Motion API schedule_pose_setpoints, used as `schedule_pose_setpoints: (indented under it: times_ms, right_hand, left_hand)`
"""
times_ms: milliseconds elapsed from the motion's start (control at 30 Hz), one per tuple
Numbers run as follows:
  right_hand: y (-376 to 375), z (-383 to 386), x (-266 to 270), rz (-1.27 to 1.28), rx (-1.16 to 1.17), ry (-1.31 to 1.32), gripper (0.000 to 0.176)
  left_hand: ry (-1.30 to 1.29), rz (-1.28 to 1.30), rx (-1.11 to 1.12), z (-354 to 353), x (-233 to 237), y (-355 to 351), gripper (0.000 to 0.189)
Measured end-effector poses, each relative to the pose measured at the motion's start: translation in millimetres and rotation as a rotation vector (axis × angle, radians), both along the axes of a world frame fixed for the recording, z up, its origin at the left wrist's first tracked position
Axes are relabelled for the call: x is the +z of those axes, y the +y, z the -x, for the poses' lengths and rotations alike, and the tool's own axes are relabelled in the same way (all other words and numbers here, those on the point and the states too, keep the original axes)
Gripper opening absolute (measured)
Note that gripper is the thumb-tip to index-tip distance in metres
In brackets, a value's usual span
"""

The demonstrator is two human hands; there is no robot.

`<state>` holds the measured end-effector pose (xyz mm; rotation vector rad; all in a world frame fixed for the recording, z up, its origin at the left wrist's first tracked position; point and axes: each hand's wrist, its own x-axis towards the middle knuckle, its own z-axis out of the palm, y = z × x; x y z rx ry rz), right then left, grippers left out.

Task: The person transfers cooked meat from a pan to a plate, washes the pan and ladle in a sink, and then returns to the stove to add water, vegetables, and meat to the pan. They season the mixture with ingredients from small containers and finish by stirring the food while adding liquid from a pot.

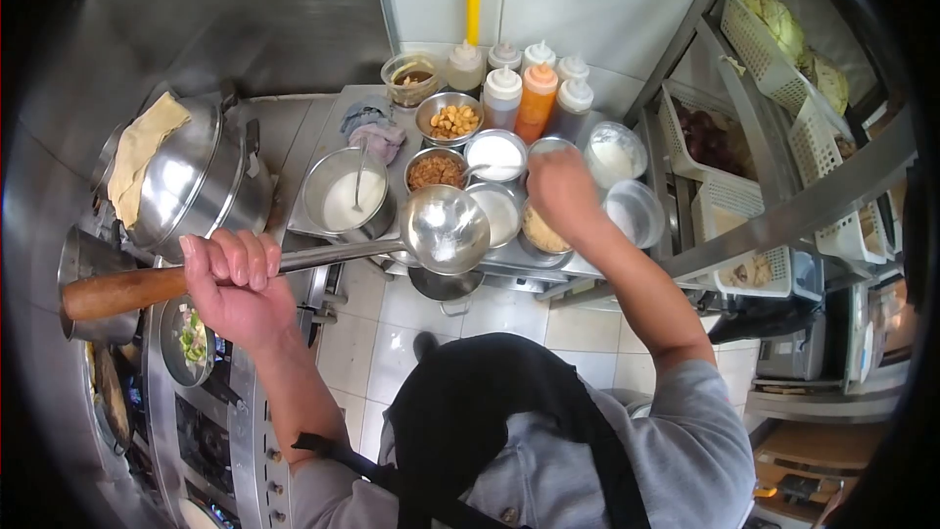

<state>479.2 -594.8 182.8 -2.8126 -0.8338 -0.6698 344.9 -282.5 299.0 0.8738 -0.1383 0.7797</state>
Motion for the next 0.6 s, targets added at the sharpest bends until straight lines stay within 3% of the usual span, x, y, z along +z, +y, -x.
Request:
schedule_pose_setpoints:
  times_ms: [67,200,267,300,367,467,600]
  right_hand:
    - [-9,-33,-21,0.067,-0.115,-0.041,0.007]
    - [-8,-61,-44,0.107,-0.121,0.024,0.007]
    - [0,-61,-52,0.132,-0.296,0.359,0.011]
    - [1,-61,-55,0.131,-0.289,0.358,0.011]
    - [-2,-60,-61,-0.078,-0.352,0.577,0.016]
    - [-12,-61,-65,-0.235,-0.358,0.623,0.021]
    - [-25,-59,-69,-0.262,-0.359,0.635,0.022]
  left_hand:
    - [0.005,0.007,0.004,1,0,-1,0.042]
    - [0.026,0.012,0.025,5,-2,1,0.042]
    - [0.03,0.003,0.04,8,-2,2,0.041]
    - [0.031,0.008,0.044,9,-1,2,0.042]
    - [0.03,0.012,0.046,10,-1,2,0.042]
    - [0.015,0.011,0.041,9,-2,4,0.041]
    - [0.012,-0.012,0.039,3,-3,2,0.04]
